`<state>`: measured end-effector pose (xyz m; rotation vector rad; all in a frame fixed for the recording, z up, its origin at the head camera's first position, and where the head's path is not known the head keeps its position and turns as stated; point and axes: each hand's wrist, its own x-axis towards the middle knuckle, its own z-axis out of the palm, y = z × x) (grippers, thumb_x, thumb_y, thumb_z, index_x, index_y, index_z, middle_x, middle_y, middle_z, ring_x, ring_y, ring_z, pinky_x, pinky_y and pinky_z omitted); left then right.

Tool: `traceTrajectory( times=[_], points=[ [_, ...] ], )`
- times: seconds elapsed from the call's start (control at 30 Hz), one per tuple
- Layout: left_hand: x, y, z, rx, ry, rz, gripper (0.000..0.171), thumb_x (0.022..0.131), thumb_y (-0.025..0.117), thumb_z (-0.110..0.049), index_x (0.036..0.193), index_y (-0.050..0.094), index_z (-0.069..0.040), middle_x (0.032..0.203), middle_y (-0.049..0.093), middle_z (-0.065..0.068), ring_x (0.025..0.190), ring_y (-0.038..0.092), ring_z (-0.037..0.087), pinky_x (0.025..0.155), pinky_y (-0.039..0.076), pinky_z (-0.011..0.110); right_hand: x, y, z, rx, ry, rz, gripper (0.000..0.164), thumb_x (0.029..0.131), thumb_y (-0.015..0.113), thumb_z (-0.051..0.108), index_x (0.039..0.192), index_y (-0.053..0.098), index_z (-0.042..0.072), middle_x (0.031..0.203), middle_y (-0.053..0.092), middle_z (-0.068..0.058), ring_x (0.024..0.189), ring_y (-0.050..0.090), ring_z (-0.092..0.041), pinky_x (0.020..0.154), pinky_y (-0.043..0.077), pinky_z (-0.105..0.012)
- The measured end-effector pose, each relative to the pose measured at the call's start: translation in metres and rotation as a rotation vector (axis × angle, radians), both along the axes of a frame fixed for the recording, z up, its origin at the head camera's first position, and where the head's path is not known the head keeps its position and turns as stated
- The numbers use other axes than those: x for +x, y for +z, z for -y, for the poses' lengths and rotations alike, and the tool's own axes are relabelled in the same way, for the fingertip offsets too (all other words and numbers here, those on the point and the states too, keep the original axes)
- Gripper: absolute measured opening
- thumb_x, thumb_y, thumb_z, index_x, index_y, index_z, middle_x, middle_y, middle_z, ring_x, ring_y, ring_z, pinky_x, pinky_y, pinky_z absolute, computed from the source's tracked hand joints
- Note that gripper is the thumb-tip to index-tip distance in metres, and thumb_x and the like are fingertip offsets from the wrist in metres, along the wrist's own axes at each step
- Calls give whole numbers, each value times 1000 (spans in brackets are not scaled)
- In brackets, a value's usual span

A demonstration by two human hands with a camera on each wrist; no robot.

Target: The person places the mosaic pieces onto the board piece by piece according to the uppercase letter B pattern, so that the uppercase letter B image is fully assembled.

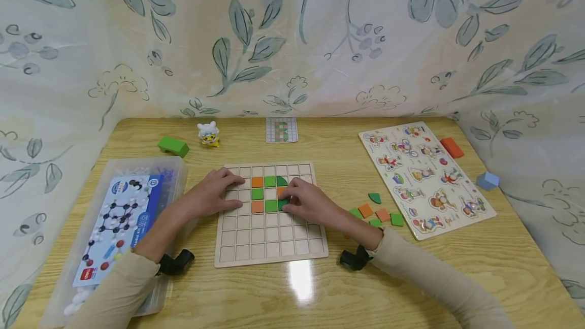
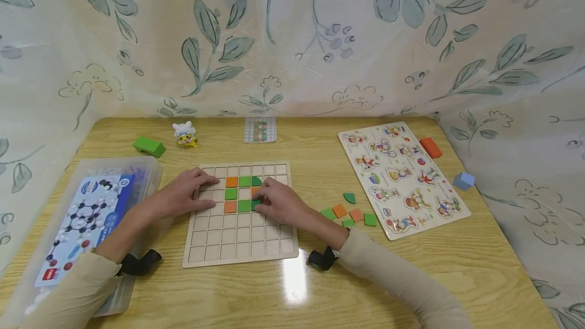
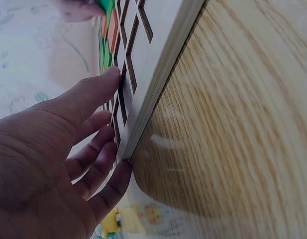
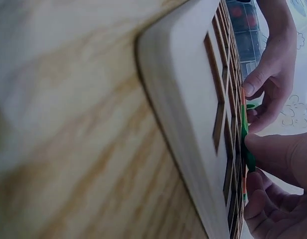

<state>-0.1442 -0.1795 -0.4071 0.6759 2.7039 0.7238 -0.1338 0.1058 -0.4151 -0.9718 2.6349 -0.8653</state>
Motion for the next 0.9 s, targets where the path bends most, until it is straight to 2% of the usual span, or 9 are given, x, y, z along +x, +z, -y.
traceTrajectory(
  times=[0.3,0.5,0.63,0.73,0.9],
  points=[
    [1,-1,1,11,-8,2,51,86,73,-30,130,59,-8,116,54,9,104,46,24,85,38,39,0,-2,3,35,13,-45,18,88,71,14,105,73,7,98,62,-4,79,53,-10,68,43,-19],
    [1,0,0,12,-2,-7,51,86,73,-30,130,59,-8,115,54,9,103,46,24,85,39,38,2,0,-10,-43,19,-35,20,90,69,17,108,73,11,101,65,-2,86,59,-11,74,48,-21],
    [1,-1,1,13,-8,6,51,87,73,-31,130,59,-8,115,54,9,103,46,23,85,38,38,9,8,-41,-130,-32,-70,20,90,70,17,107,72,8,101,67,-5,88,62,-16,73,52,-26],
    [1,-1,0,8,-9,9,52,87,73,-30,131,59,-7,116,54,9,102,46,23,85,38,37,15,11,-74,-169,-77,-162,23,87,72,14,108,71,5,102,68,-8,91,65,-21,73,53,-33],
    [1,1,-1,1,-6,-10,52,86,73,-29,131,59,-7,115,55,9,100,45,22,83,38,35,21,10,-130,-106,-245,-293,32,83,75,12,114,69,5,108,66,-8,97,62,-24,75,52,-42]
  ],
)
